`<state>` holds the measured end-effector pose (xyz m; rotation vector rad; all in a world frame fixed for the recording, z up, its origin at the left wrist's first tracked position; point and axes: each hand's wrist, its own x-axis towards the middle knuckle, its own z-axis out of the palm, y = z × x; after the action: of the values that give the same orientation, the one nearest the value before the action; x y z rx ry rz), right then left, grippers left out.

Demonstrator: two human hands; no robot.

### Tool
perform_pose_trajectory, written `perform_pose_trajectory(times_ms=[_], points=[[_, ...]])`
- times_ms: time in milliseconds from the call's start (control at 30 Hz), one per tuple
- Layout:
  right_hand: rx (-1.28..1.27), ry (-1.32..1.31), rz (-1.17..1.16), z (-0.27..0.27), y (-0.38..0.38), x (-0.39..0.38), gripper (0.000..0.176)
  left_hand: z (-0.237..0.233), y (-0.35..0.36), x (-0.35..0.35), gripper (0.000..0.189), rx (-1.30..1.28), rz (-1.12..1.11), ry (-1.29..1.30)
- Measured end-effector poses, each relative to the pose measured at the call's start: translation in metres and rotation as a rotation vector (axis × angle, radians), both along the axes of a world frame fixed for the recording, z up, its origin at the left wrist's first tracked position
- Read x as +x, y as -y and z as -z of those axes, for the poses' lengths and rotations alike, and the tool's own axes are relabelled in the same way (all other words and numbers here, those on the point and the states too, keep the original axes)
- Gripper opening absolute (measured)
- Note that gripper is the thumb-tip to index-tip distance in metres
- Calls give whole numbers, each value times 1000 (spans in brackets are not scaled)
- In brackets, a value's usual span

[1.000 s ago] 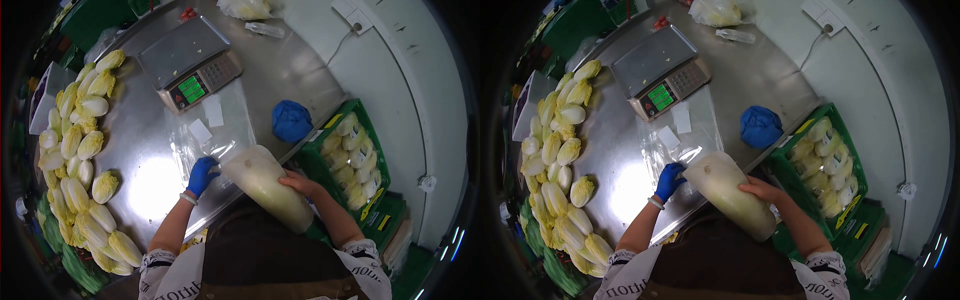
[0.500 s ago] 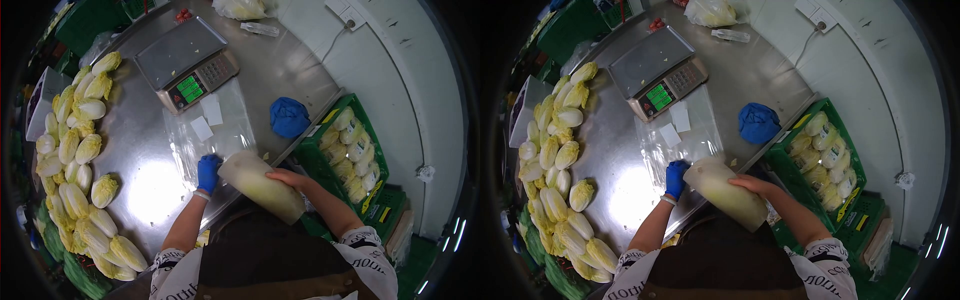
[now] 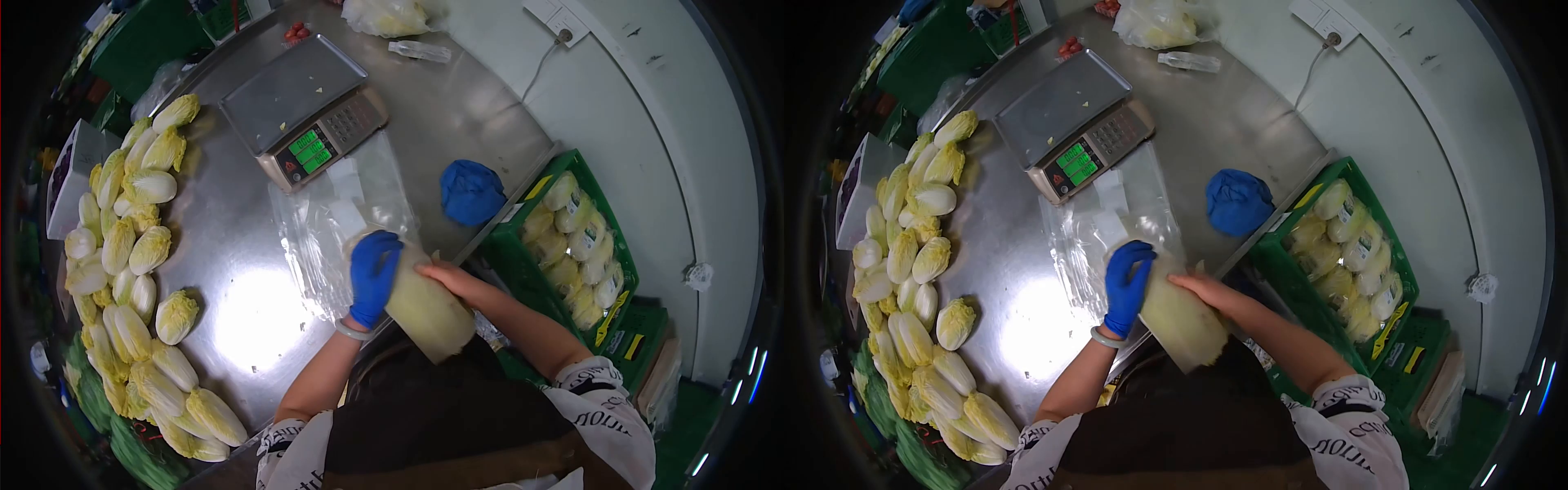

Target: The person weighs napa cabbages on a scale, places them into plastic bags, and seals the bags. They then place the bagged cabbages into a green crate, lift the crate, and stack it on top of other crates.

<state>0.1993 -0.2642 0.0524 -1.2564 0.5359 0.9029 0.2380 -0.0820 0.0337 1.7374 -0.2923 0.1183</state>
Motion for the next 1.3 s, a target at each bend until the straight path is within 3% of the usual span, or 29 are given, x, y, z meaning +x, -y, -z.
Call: perform_pose_trajectory(times_ms=[100, 200, 300, 400, 533, 567, 633, 733, 867, 967, 1000, 1133, 1300], points=[[-45, 171, 76, 6, -1, -3, 50, -20, 2, 0, 20, 190, 394, 241], [-62, 308, 37, -3, -8, -9, 52, -15, -22, 24, 33, 258, -13, 80], [8, 278, 141, -10, -20, -12, 52, -35, -24, 9, 44, 408, 79, 153], [119, 125, 313, -8, -21, -8, 48, -37, -25, -19, 53, 241, 281, 36], [431, -220, 453, 12, -7, -19, 44, 14, -57, -13, 50, -81, -56, -381], [509, -316, 479, 13, -4, -21, 43, 25, -63, -13, 49, -98, -101, -426], [370, -192, 355, -3, 0, -24, 45, 36, -70, -17, 44, 97, -101, -428], [169, -126, 213, -1, 28, -33, 44, 61, -74, -15, 37, 410, -136, -91], [144, -202, 248, -22, 65, -50, 42, 63, -52, 4, 35, 538, -177, 199], [135, -204, 339, -14, 82, -64, 43, 43, -24, 12, 41, 665, -236, 176], [139, -195, 349, -14, 85, -69, 43, 37, -18, 16, 46, 641, -150, 126], [87, -122, 346, -18, 83, -88, 44, 84, -21, 26, 41, 983, -88, 299], [183, -75, 237, -14, 75, -86, 48, 48, -36, 37, 24, 871, -123, 375]])
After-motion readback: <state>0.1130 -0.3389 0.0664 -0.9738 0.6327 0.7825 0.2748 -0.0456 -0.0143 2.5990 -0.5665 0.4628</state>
